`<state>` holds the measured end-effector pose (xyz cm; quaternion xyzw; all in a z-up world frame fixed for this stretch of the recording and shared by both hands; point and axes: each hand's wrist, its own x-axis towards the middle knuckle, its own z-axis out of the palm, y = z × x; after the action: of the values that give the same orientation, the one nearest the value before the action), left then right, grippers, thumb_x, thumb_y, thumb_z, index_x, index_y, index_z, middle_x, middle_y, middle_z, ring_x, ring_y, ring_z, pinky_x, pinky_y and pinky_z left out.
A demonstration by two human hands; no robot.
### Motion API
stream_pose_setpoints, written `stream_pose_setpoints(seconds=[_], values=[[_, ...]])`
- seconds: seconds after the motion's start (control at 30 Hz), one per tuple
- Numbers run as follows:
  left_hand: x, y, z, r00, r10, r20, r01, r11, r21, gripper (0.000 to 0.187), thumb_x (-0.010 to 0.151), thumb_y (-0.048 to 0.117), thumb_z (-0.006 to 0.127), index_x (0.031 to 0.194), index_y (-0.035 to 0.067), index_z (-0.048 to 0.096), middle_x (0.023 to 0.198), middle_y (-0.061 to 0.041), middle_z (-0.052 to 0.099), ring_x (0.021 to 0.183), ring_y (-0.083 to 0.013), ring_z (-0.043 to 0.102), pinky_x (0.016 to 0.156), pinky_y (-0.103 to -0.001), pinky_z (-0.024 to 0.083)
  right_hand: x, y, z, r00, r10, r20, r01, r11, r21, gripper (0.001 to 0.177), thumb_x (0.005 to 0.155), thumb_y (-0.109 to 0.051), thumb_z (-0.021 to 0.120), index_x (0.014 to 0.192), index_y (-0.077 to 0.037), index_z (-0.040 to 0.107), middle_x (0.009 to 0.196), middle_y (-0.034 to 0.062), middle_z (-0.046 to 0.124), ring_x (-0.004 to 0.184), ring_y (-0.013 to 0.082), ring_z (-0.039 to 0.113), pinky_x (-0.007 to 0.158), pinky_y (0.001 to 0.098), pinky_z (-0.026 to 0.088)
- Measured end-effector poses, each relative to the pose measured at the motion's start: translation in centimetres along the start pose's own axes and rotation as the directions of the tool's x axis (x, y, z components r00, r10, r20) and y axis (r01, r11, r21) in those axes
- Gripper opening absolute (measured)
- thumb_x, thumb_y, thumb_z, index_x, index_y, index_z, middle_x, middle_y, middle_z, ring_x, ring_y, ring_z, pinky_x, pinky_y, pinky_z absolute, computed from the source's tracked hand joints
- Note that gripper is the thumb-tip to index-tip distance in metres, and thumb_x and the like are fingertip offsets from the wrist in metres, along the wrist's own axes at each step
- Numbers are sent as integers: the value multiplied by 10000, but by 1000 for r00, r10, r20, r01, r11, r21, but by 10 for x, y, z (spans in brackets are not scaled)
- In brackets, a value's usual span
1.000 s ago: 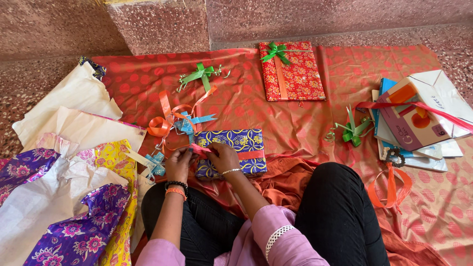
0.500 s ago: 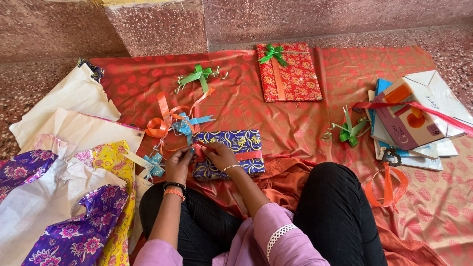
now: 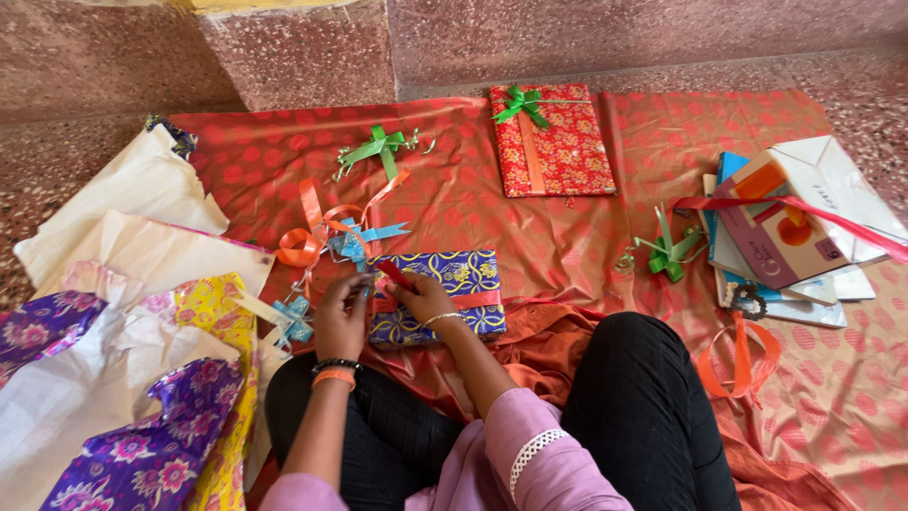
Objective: The person sits on a patterned floor covering and wraps a small rectangular gift box with blue and gold patterned paper. They secure the package with a red ribbon, tie a bow, and adjust the loops and tails to finish the presentation.
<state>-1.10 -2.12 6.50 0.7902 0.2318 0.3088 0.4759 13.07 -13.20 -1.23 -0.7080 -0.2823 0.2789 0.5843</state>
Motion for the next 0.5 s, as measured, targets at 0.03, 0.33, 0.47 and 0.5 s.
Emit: stream_pose_setpoints(seconds=[0.03,0.33,0.47,0.5], values=[[0,8,-4,997,76,33,-80,990,116,251,950,57,661,1194,99,706,1156,-68,734,1038,-223,713,839,-346,574,0,1,1,1000,-11,-2,11,1000,28,330,963,-337,713,1092,-35,740,823,-34,691,770,44,570,707,259,486],[13,32,-30,922,285,262,-363,872,328,287,892,115,728,1177,101,692,1195,-69,686,1106,-288,670,896,-405,550,-2,-7,1,1000,10,0,-10,999,-36,352,987,-342,696,1088,-9,749,789,-6,676,736,66,563,681,277,488],[11,32,-26,919,316,235,-380,870,315,272,887,104,734,1158,112,702,1179,-53,684,1107,-273,665,908,-403,547,-5,-14,1,1000,14,4,-14,999,-37,353,987,-349,698,1077,-12,758,769,10,666,727,64,545,671,283,481],[12,33,-26,917,321,237,-386,865,322,268,877,106,739,1143,113,704,1175,-45,686,1104,-267,664,907,-401,548,-5,-15,1,1000,17,2,-17,999,-42,351,983,-348,696,1081,-16,756,767,7,673,725,63,550,671,282,484]])
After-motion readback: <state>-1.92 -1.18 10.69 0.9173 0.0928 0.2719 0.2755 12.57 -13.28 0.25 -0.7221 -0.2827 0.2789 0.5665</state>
